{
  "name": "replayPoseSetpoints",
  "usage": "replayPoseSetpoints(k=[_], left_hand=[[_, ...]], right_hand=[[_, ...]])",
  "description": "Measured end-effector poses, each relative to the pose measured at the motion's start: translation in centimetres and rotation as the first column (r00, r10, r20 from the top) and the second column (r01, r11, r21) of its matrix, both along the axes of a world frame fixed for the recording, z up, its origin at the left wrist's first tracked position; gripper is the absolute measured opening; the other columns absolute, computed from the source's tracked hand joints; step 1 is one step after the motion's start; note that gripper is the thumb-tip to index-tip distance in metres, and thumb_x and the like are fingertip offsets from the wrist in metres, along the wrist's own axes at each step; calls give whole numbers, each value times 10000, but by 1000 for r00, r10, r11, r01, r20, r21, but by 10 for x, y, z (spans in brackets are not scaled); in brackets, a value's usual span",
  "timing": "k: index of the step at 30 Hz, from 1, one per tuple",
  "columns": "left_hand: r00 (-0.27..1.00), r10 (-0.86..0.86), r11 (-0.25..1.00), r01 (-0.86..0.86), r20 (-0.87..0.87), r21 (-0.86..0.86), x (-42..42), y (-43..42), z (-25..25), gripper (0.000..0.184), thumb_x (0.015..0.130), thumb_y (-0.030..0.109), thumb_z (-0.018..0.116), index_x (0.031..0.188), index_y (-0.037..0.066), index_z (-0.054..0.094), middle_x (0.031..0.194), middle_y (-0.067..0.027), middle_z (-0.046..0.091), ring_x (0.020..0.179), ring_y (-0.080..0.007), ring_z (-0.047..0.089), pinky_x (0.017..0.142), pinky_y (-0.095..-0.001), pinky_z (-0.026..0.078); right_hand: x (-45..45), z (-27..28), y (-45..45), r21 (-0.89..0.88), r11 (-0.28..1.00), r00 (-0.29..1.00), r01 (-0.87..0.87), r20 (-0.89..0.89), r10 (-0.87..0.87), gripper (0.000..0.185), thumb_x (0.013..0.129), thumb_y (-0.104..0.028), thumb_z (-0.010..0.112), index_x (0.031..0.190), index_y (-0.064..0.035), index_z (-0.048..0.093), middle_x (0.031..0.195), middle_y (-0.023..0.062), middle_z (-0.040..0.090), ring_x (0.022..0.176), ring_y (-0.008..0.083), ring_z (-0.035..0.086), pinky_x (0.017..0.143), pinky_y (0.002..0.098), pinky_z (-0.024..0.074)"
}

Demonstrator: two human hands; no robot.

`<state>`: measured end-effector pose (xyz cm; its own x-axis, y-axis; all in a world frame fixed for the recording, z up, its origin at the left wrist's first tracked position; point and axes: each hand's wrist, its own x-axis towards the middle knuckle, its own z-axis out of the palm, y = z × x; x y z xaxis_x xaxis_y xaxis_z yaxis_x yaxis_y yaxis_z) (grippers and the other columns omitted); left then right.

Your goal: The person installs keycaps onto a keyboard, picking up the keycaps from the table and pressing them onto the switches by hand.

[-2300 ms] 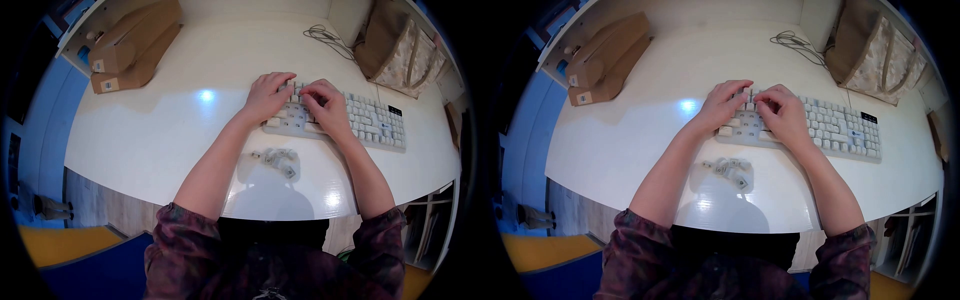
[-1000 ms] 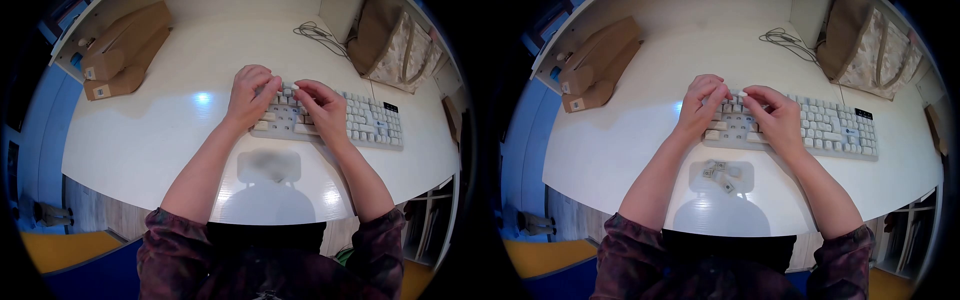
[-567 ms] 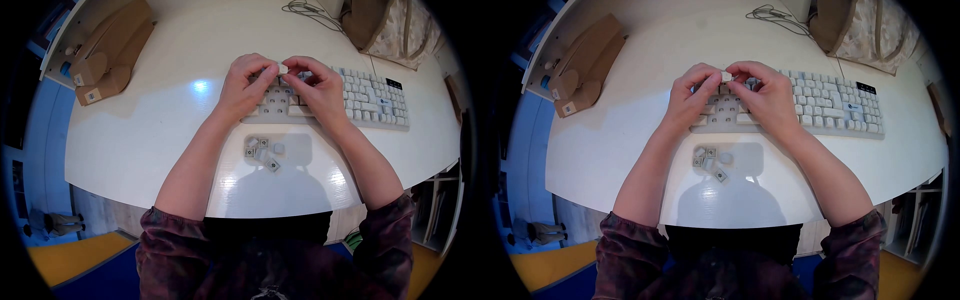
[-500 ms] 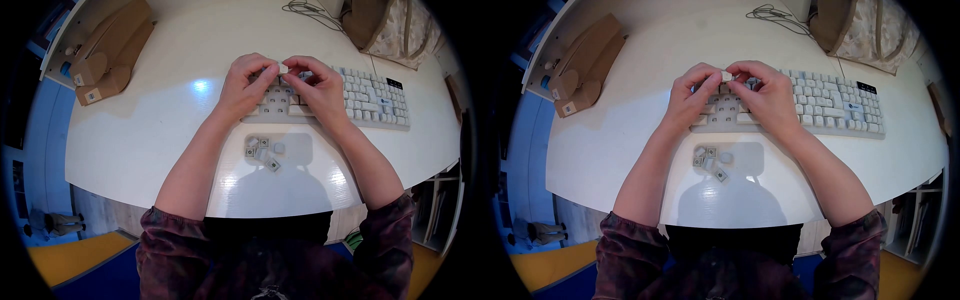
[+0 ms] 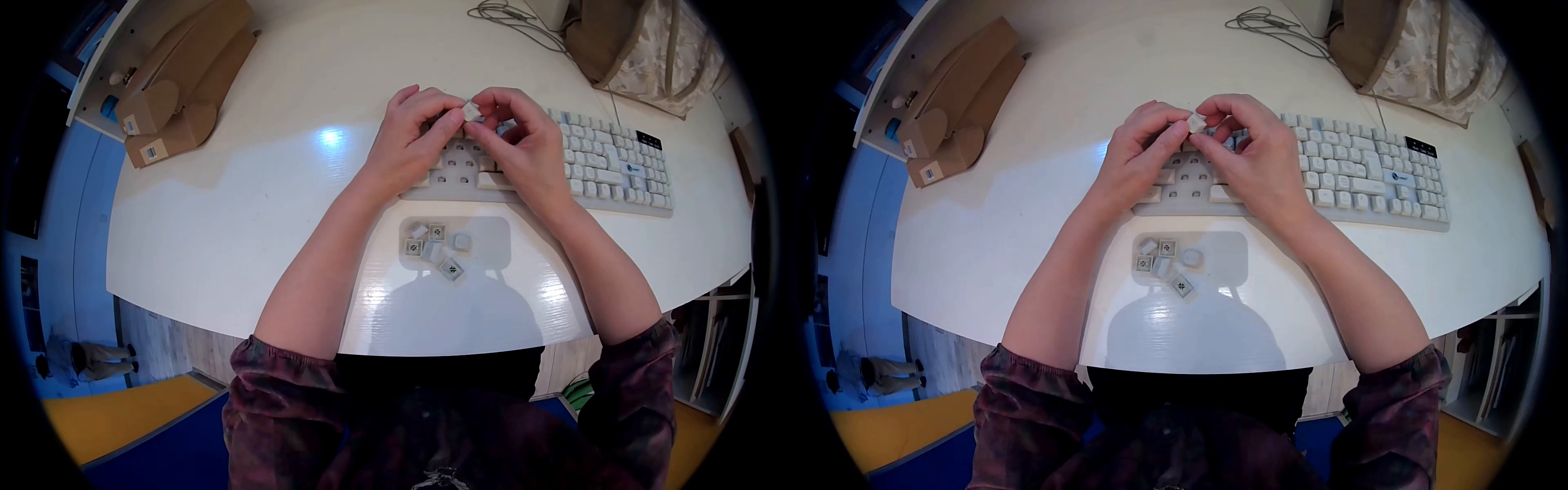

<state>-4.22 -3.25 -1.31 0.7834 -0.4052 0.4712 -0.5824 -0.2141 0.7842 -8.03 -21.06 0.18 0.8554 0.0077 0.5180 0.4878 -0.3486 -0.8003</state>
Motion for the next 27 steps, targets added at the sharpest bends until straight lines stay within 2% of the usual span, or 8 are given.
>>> replayPoseSetpoints(k=[8, 20, 23, 27], left_hand=[[1000, -16, 1000, 16, -6, -11, 3, 1, -1, 202, 999, 185, 538, 983, 16, 647, 848, -32, 554, 932, -176, 504, 849, -295, 409], [1000, -8, 1000, 8, 20, 1, 1, 0, -1, 181, 984, 183, 554, 982, 32, 652, 885, -39, 604, 964, -196, 499, 901, -328, 396], [1000, 3, 1000, -3, 26, 1, 1, 0, -1, 179, 983, 193, 556, 975, 44, 654, 867, -38, 611, 929, -187, 522, 974, -349, 370], [999, 1, 1000, -1, 48, -5, 2, -1, -2, 190, 988, 220, 551, 959, 63, 654, 810, -19, 624, 851, -158, 566, 1126, -404, 263]], right_hand=[[0, -1, -2, -16, 998, 998, -65, 14, 65, 226, 798, -30, 751, 1016, -45, 693, 887, 28, 637, 714, 90, 576, 614, 224, 467], [-1, -2, -1, 7, 999, 999, -49, -4, 49, 232, 782, -18, 765, 991, -33, 665, 890, 11, 650, 702, 78, 570, 604, 216, 464], [-2, -1, 0, 5, 999, 999, -47, 2, 47, 229, 782, -14, 763, 986, -31, 659, 883, 8, 645, 698, 76, 564, 603, 214, 466], [-2, -1, 0, 2, 999, 999, -42, 32, 42, 229, 779, -13, 765, 978, -28, 652, 859, 8, 631, 693, 76, 561, 598, 215, 468]])
